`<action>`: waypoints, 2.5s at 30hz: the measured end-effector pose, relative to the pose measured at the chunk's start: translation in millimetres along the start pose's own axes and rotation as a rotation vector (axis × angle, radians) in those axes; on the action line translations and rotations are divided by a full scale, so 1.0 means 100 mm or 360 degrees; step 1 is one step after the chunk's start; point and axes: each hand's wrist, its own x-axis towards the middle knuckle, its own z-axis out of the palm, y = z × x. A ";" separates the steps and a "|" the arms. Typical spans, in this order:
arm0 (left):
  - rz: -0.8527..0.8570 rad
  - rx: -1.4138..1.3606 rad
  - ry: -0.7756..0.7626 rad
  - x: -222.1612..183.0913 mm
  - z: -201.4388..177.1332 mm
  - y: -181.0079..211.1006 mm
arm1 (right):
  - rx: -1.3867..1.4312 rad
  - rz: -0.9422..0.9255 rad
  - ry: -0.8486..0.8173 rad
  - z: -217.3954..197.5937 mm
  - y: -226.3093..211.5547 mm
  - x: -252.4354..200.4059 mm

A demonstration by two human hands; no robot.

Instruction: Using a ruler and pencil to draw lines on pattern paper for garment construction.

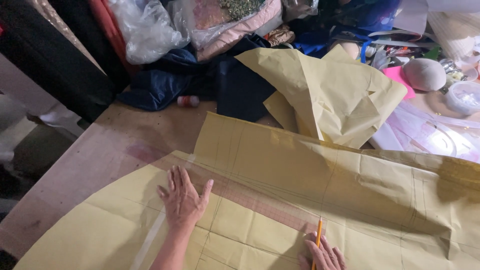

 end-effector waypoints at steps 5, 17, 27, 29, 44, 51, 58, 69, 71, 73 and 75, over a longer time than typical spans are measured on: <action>0.0024 0.0039 -0.0079 0.01 -0.09 0.02 | -0.0044 -0.0054 0.0048 0.05 0.05 -0.03; 0.0025 0.0011 -0.0085 0.01 -0.09 0.04 | -0.0036 -0.0121 0.0143 0.18 0.18 -0.10; -0.0021 0.0035 -0.0064 0.01 -0.08 0.06 | -0.0161 -0.0089 0.0202 0.44 0.35 -0.24; -0.0016 0.0007 -0.0051 0.00 -0.08 0.05 | -0.0172 -0.0094 0.0165 0.43 0.37 -0.25; 0.0017 0.0017 0.0010 -0.02 -0.09 0.06 | -0.0126 -0.0093 0.0136 0.34 0.33 -0.19; 0.0019 0.0011 0.0015 -0.01 -0.07 0.05 | -0.0117 -0.0127 0.0186 0.45 0.42 -0.24; 0.0004 0.0005 -0.0010 0.00 -0.10 0.06 | -0.0113 -0.0078 0.0160 0.39 0.35 -0.22; 0.0003 -0.0002 -0.0047 0.00 -0.07 0.02 | -0.0071 -0.0039 0.0051 0.18 0.15 -0.10; 0.0008 0.0013 0.0033 0.00 0.04 0.00 | -0.0086 -0.0043 0.0064 0.17 0.11 -0.10; 0.0010 0.0028 0.0116 -0.01 0.10 -0.01 | -0.0100 -0.0049 0.0078 0.17 0.12 -0.09; 0.0060 0.0005 0.0385 -0.03 0.10 -0.02 | -0.0109 -0.0169 0.0176 0.22 0.19 -0.08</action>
